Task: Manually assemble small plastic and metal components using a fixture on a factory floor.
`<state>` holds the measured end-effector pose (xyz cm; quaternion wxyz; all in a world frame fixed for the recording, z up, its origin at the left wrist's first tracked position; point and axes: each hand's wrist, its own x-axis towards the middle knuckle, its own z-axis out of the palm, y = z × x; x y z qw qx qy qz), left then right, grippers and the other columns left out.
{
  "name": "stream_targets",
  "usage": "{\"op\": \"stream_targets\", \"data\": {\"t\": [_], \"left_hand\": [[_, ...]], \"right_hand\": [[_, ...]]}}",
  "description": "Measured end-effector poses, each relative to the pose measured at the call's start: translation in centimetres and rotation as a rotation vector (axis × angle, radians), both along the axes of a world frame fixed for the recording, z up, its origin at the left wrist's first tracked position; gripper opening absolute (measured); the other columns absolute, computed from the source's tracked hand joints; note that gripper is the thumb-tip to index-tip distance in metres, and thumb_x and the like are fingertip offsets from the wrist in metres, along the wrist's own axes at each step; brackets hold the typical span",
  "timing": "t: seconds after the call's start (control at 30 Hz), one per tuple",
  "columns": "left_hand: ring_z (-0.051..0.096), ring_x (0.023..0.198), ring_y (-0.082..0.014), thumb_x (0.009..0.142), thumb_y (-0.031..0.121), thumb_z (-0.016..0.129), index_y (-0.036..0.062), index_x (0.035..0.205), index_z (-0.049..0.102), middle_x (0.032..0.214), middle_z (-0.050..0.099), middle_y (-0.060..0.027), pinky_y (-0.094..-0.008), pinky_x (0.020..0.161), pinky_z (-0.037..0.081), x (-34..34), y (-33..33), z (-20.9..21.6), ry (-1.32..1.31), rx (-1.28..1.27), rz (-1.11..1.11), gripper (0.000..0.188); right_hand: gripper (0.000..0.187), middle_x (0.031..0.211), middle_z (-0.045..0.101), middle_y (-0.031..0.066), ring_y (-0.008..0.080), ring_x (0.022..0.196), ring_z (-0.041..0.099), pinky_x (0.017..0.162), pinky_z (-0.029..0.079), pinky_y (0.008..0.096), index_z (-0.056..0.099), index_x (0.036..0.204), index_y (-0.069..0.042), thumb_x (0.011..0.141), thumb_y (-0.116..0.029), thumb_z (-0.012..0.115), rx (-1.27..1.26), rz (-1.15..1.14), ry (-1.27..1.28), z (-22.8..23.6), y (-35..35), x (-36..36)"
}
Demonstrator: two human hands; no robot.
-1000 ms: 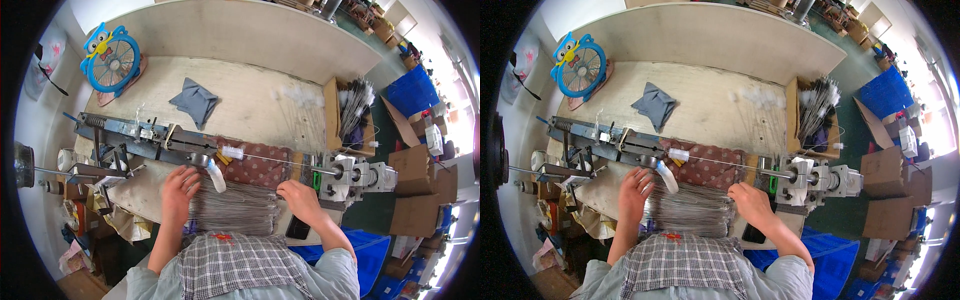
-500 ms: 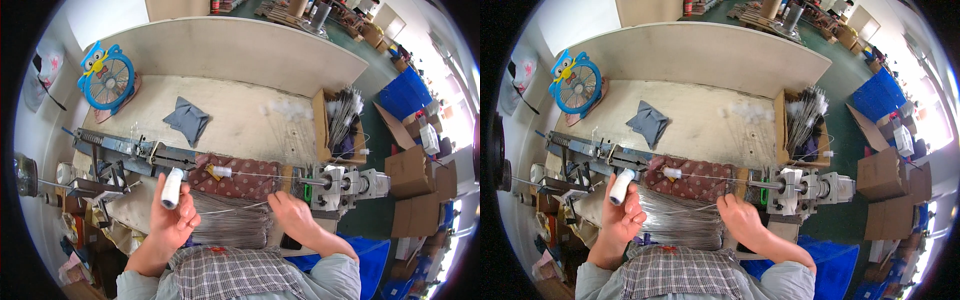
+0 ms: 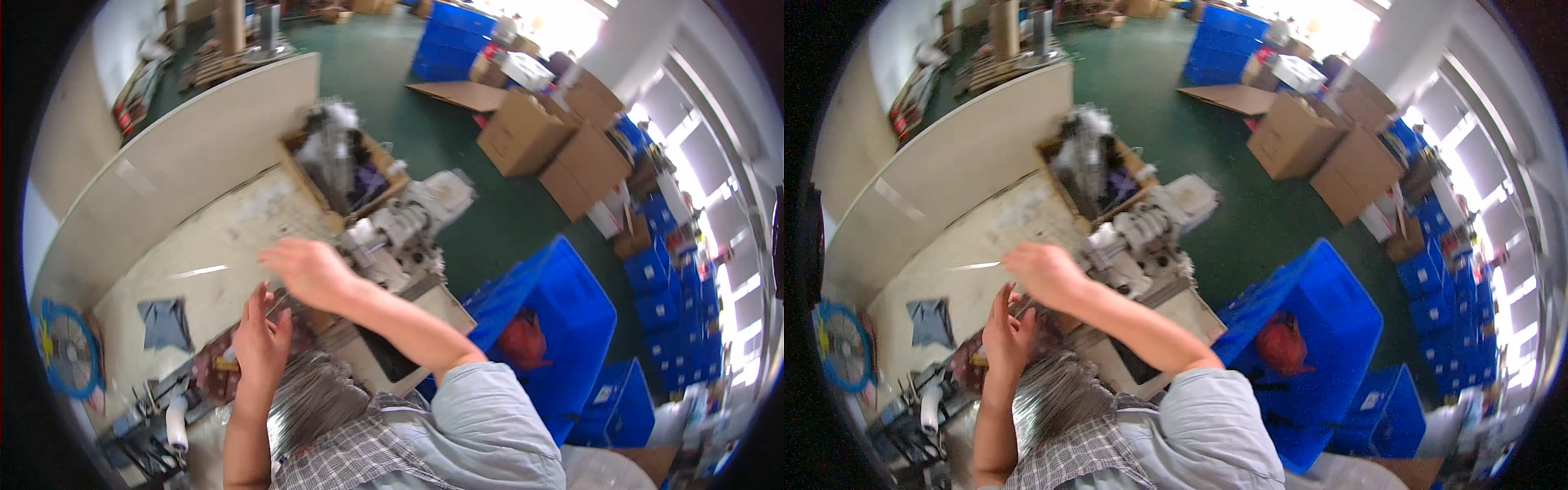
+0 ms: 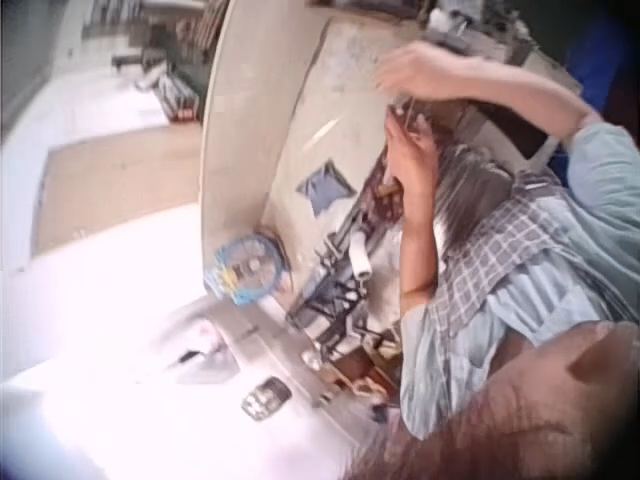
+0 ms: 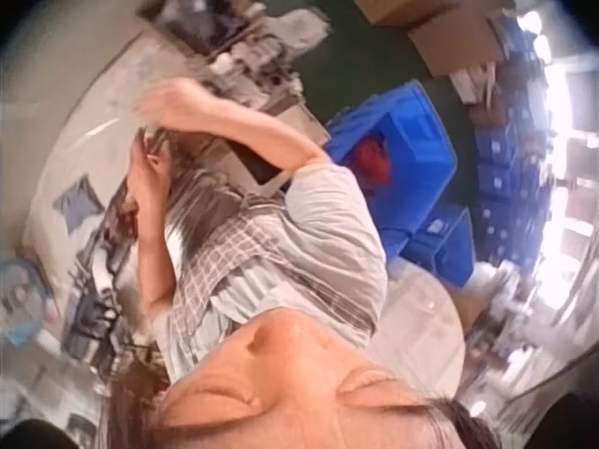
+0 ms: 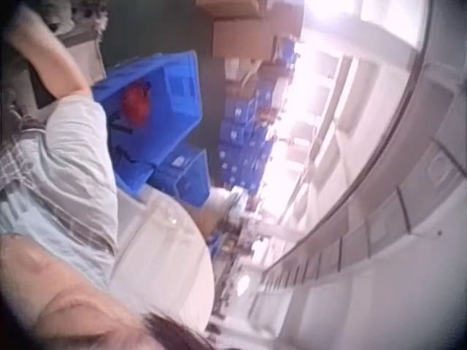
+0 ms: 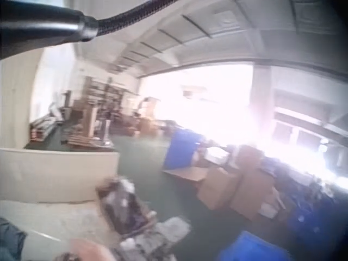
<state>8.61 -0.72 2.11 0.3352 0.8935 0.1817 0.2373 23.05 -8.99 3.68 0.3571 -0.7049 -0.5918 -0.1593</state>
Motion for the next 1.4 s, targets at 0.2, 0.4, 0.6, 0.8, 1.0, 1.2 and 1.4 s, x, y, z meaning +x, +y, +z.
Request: {"op": "stream_targets", "data": {"t": [0.2, 0.4, 0.6, 0.8, 1.0, 1.2, 1.4], "left_hand": [[0.059, 0.065, -0.0356, 0.080, 0.017, 0.062, 0.0098, 0.102, 0.056, 0.081, 0.061, -0.0117, -0.0410, 0.053, 0.047, 3.7, 0.6, -3.2, 0.056, 0.381, -0.117, 0.025], [0.059, 0.079, -0.0334, 0.078, 0.017, 0.061, 0.0091, 0.091, 0.059, 0.095, 0.057, -0.0116, -0.0423, 0.062, 0.047, 4.7, 0.7, -3.5, 0.194, 0.433, -0.138, 0.016], [0.060, 0.071, -0.0321, 0.078, 0.015, 0.058, 0.0080, 0.075, 0.056, 0.082, 0.054, -0.0103, -0.0423, 0.061, 0.048, 5.5, 2.2, -4.6, 0.304, 0.437, -0.169, 0.008], [0.060, 0.072, -0.0278, 0.077, 0.015, 0.059, 0.0097, 0.080, 0.059, 0.081, 0.055, -0.0090, -0.0402, 0.061, 0.049, 8.0, 3.4, -3.2, 0.284, 0.616, -0.123, 0.006], [0.060, 0.084, -0.0267, 0.078, 0.019, 0.061, 0.0095, 0.101, 0.059, 0.097, 0.057, -0.0099, -0.0385, 0.070, 0.050, 7.1, 4.1, -4.3, 0.302, 0.595, -0.067, 0.025], [0.062, 0.085, -0.0269, 0.080, 0.014, 0.064, 0.0071, 0.101, 0.063, 0.098, 0.063, -0.0116, -0.0345, 0.071, 0.052, -5.4, 2.0, -2.5, -0.103, 0.126, -0.026, 0.022], [0.063, 0.079, -0.0156, 0.082, 0.007, 0.064, 0.0015, 0.095, 0.066, 0.092, 0.066, -0.0082, -0.0261, 0.070, 0.051, -13.5, 0.5, -1.9, -0.108, -0.443, 0.259, 0.014]], "right_hand": [[0.017, 0.075, 0.057, 0.0092, 0.0298, 0.078, 0.060, 0.068, 0.047, 0.0403, 0.063, 0.082, -0.007, 0.066, -0.010, 0.062, -0.052, -0.143, 0.278, -1.9, -1.8, 0.1], [0.009, 0.065, 0.056, 0.0141, 0.0341, 0.067, 0.059, 0.059, 0.047, 0.0425, 0.057, 0.065, -0.006, 0.062, -0.012, 0.061, 0.100, -0.130, 0.260, -3.8, -1.4, 1.3], [0.019, 0.079, 0.062, 0.0099, 0.0291, 0.078, 0.061, 0.069, 0.049, 0.0386, 0.064, 0.085, -0.007, 0.067, -0.008, 0.057, -0.056, -0.038, 0.278, -4.4, -2.2, 2.0], [0.013, 0.078, 0.064, 0.0120, 0.0319, 0.073, 0.060, 0.063, 0.048, 0.0395, 0.068, 0.088, -0.010, 0.079, -0.016, 0.060, -0.199, -0.079, 0.274, -1.1, -2.8, 1.4], [0.015, 0.075, 0.065, 0.0099, 0.0288, 0.071, 0.060, 0.066, 0.048, 0.0373, 0.072, 0.082, -0.014, 0.074, -0.026, 0.067, -0.501, 0.155, 0.431, 2.6, -3.0, 1.6], [0.016, 0.071, 0.064, 0.0081, 0.0288, 0.076, 0.060, 0.069, 0.048, 0.0396, 0.071, 0.079, -0.015, 0.073, -0.029, 0.066, -0.639, 0.209, 0.283, 4.0, 0.2, 0.0], [0.014, 0.075, 0.065, 0.0029, 0.0238, 0.076, 0.058, 0.069, 0.048, 0.0358, 0.070, 0.077, -0.012, 0.073, -0.025, 0.067, -0.360, 0.551, 0.257, 1.4, 7.4, -5.8]]}}
